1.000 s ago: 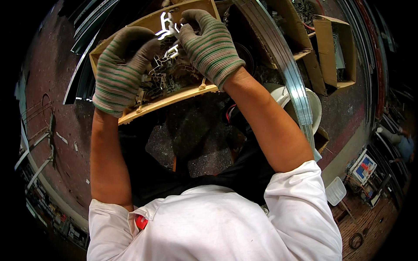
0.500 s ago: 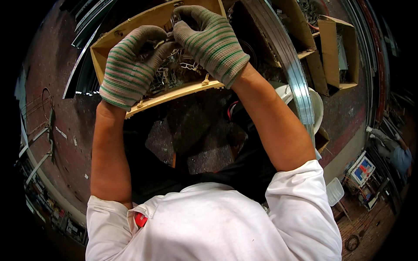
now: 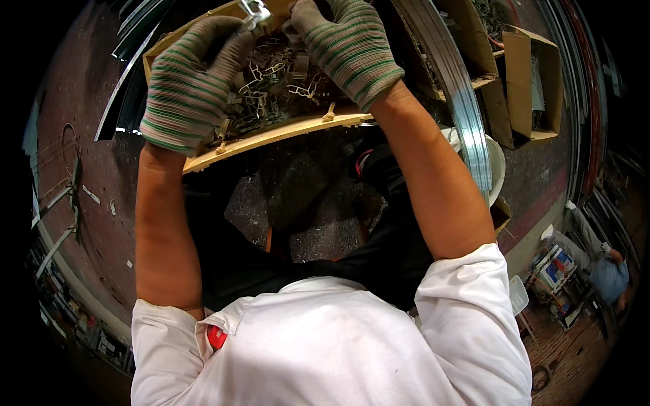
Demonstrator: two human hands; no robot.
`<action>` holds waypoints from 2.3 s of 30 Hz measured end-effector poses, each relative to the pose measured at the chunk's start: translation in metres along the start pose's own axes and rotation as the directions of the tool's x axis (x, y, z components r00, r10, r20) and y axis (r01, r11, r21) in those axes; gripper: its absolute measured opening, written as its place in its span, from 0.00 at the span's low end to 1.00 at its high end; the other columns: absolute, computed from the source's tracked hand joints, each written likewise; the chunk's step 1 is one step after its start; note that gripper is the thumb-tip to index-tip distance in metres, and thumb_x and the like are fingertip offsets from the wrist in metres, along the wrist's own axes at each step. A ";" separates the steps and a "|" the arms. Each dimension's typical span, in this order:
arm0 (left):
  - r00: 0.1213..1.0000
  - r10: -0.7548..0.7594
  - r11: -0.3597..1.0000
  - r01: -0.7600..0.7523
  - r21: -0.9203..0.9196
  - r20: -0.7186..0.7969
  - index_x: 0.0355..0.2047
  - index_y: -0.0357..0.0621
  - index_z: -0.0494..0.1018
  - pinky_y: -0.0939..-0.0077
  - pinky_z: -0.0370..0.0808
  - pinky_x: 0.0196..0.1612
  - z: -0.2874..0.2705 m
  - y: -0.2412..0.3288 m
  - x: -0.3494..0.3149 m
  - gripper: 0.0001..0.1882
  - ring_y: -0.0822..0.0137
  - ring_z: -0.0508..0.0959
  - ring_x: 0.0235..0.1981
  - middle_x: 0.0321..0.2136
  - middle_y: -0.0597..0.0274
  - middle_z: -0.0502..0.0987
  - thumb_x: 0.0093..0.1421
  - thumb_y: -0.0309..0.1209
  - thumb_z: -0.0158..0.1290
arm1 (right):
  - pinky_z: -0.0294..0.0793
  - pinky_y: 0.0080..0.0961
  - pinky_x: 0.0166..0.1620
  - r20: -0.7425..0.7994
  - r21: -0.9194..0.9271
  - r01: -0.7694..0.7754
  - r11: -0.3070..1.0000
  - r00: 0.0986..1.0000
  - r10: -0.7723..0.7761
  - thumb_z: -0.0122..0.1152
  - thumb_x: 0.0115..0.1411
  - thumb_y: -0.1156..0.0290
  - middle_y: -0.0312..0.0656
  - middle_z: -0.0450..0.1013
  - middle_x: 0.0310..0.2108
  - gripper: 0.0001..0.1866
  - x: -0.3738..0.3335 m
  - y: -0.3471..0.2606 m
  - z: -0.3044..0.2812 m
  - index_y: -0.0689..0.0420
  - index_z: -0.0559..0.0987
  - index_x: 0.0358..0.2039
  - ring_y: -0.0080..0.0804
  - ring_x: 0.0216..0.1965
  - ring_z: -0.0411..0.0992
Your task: The person sits on the floor and repeatedly picks small metal pieces from a wooden box, separates them by hand, and places them into a white bucket. The person also handles a tube of adhesive near the end of the clip.
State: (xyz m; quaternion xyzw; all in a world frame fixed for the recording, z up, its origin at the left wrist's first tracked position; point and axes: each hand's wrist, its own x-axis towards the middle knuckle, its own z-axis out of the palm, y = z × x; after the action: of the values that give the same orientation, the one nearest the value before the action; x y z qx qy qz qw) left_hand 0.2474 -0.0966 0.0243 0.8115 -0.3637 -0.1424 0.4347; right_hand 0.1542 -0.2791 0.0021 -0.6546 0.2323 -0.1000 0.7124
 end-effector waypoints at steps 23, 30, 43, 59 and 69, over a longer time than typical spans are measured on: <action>0.929 -0.108 0.926 -0.035 -0.376 -0.354 0.34 0.33 0.80 0.79 0.69 0.26 -0.048 0.013 0.001 0.13 0.80 0.71 0.23 0.21 0.66 0.78 0.69 0.33 0.59 | 0.80 0.38 0.45 0.278 -0.947 0.317 0.051 0.729 0.625 0.66 0.58 0.58 0.51 0.83 0.39 0.20 0.037 0.078 0.046 0.58 0.85 0.45 0.48 0.41 0.81; 0.934 -0.096 0.885 -0.078 -0.460 -0.345 0.33 0.32 0.80 0.79 0.71 0.25 -0.053 0.017 0.001 0.12 0.79 0.73 0.22 0.21 0.64 0.79 0.69 0.31 0.58 | 0.77 0.36 0.42 0.310 -0.816 -0.099 0.570 0.758 0.574 0.68 0.53 0.53 0.44 0.79 0.24 0.19 0.050 0.113 0.063 0.60 0.84 0.27 0.40 0.30 0.78; 0.931 -0.157 0.904 0.001 -0.427 -0.331 0.34 0.33 0.80 0.78 0.71 0.25 -0.067 0.012 -0.007 0.13 0.79 0.72 0.22 0.21 0.64 0.79 0.69 0.33 0.58 | 0.83 0.25 0.42 0.508 -0.213 -0.507 0.835 0.672 0.538 0.75 0.58 0.53 0.38 0.79 0.38 0.28 0.038 0.071 0.061 0.60 0.78 0.50 0.28 0.37 0.79; 0.929 -0.098 0.916 -0.057 -0.398 -0.358 0.35 0.33 0.81 0.80 0.71 0.27 -0.051 0.008 -0.001 0.13 0.79 0.72 0.24 0.22 0.64 0.79 0.69 0.33 0.59 | 0.76 0.44 0.56 0.293 -0.953 0.300 0.050 0.861 0.415 0.57 0.64 0.55 0.51 0.75 0.58 0.26 0.033 0.139 0.109 0.53 0.79 0.59 0.50 0.56 0.75; 0.927 -0.143 0.887 -0.035 -0.460 -0.346 0.35 0.34 0.81 0.80 0.70 0.26 -0.056 0.008 -0.002 0.13 0.79 0.72 0.23 0.22 0.66 0.79 0.68 0.34 0.60 | 0.76 0.39 0.55 0.307 -0.939 0.208 0.275 0.867 0.393 0.66 0.58 0.51 0.51 0.80 0.50 0.26 0.049 0.127 0.073 0.53 0.83 0.53 0.50 0.50 0.78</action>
State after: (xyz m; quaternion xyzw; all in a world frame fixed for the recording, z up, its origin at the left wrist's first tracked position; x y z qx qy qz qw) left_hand 0.2731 -0.0644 0.0631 0.7079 -0.2080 -0.0808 0.6701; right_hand 0.2103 -0.2205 -0.1291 -0.9338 0.0971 0.2711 0.2124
